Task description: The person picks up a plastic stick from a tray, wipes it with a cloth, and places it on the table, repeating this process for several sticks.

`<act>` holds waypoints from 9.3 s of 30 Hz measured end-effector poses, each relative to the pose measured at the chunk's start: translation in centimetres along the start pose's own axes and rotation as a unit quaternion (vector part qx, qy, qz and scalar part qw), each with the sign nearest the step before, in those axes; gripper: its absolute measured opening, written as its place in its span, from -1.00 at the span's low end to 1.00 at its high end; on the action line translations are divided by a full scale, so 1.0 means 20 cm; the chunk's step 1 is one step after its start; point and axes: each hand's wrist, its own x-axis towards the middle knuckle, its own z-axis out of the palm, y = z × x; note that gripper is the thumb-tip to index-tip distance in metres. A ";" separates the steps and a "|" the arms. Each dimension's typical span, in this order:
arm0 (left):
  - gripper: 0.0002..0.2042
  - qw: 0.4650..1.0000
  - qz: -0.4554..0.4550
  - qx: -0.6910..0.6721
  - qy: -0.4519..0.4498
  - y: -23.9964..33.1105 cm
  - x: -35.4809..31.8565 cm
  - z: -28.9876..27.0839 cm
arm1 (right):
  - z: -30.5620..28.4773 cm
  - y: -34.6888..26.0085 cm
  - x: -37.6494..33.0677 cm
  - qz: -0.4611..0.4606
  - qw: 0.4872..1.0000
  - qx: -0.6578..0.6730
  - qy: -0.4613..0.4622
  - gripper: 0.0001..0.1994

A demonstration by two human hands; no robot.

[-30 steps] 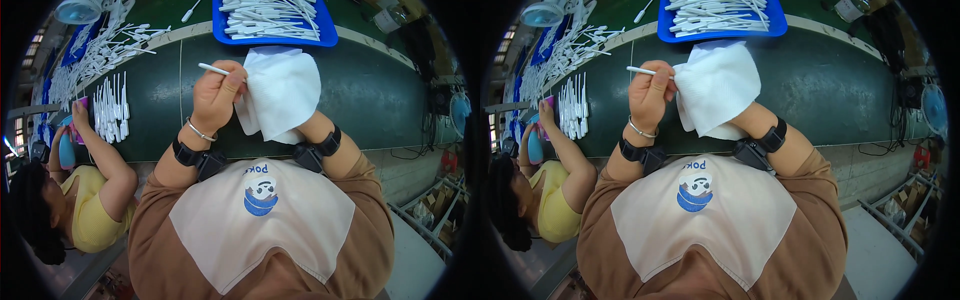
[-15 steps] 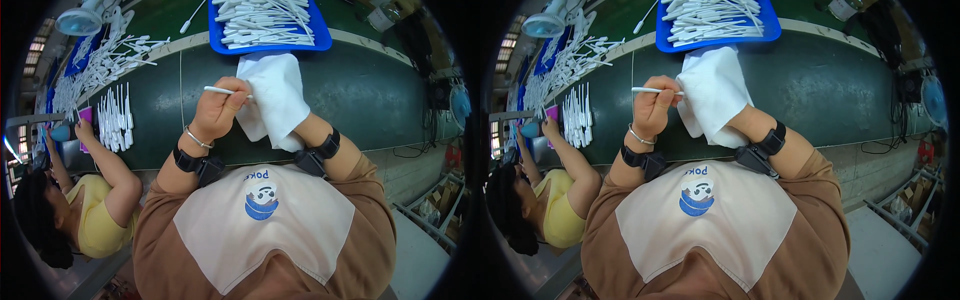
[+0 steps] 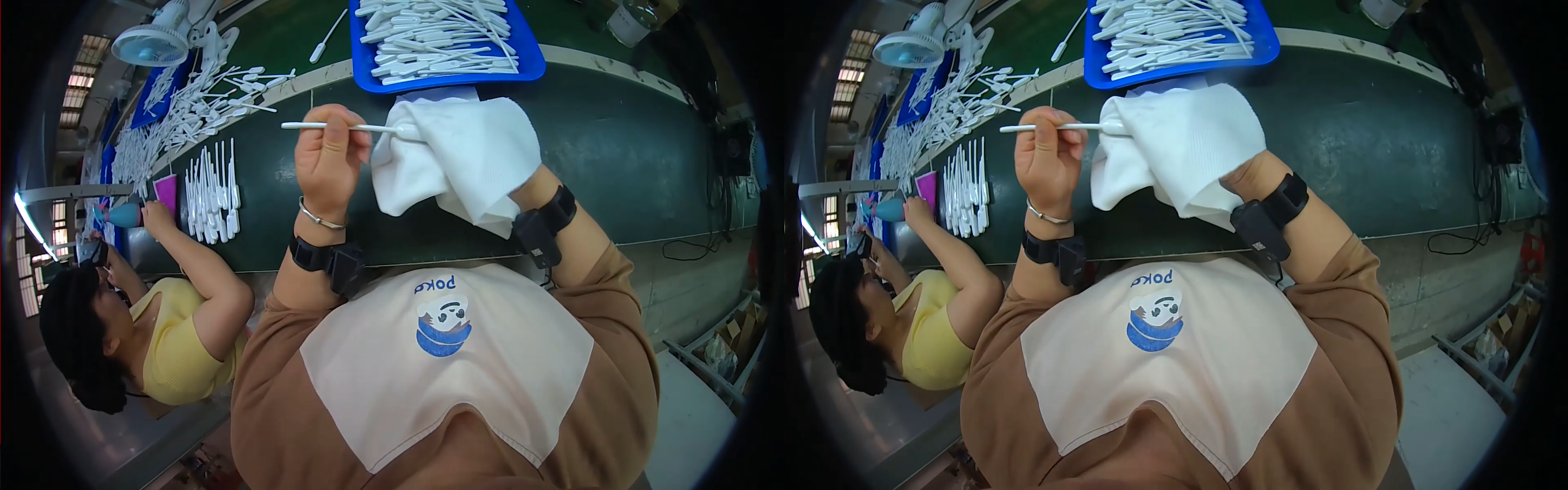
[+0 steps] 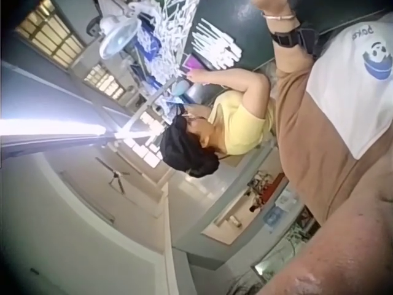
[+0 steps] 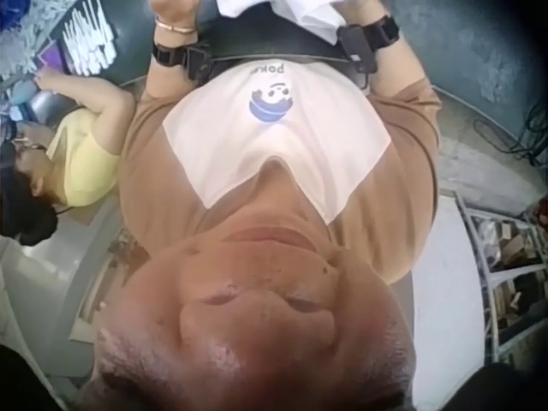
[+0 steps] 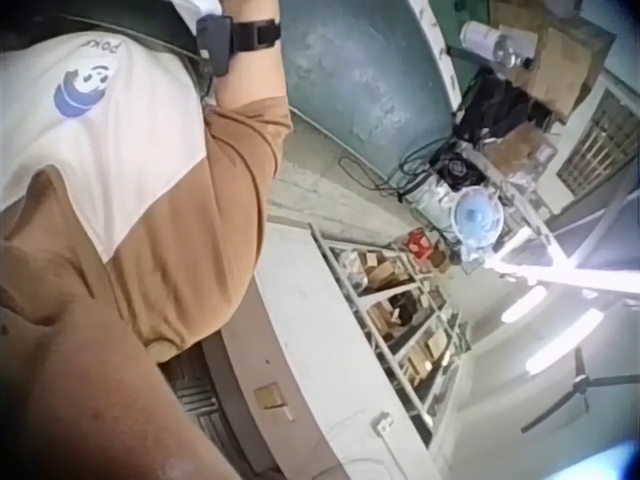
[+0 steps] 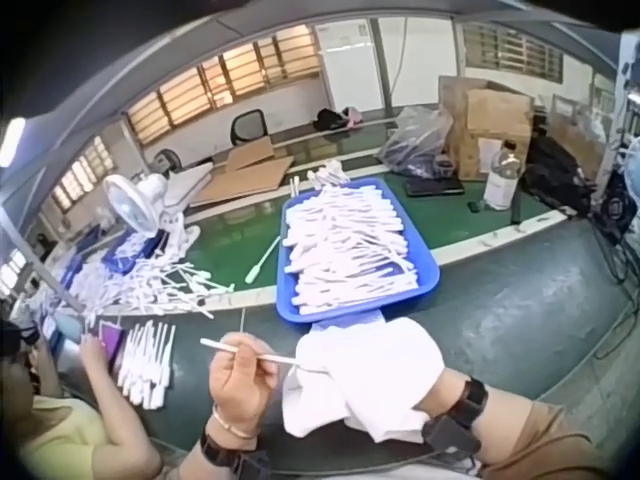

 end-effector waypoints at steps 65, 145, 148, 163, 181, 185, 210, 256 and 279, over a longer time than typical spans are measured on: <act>-0.75 0.780 -0.199 0.525 -0.277 -0.38 1.07 0.42 | 0.21 0.06 -0.03 0.209 0.965 0.158 0.009 -0.81; -0.85 0.918 -0.020 0.393 -0.056 -0.15 -0.10 0.16 | 0.16 0.11 -0.19 0.160 0.980 0.104 0.051 -0.57; -0.86 0.875 0.058 0.475 -0.065 -0.14 -0.10 0.16 | 0.21 0.23 -0.21 0.354 0.661 0.581 0.316 -0.55; -0.86 0.859 0.186 0.474 -0.044 -0.15 -0.09 0.14 | 0.30 0.00 -0.16 0.076 0.995 -0.033 -0.063 -0.55; -0.85 0.976 -0.160 0.145 -0.019 -0.18 -0.09 0.15 | 0.24 -0.02 -0.15 0.050 0.994 0.080 0.059 -0.64; -0.85 0.937 -0.021 0.336 -0.095 -0.13 -0.10 0.14 | 0.18 0.00 -0.10 0.020 0.990 0.112 0.082 -0.66; -0.85 0.989 -0.110 0.084 0.050 -0.04 -0.07 0.09 | 0.15 -0.06 0.08 0.099 0.975 0.196 0.027 -0.86; -0.96 0.965 -0.249 -0.068 0.051 -0.13 0.02 0.03 | 0.16 0.03 -0.11 0.391 0.542 0.725 0.168 -0.82; -0.69 0.651 0.147 0.703 -0.245 -0.45 0.91 0.29 | 0.15 0.06 0.00 0.124 0.979 0.142 0.074 -0.89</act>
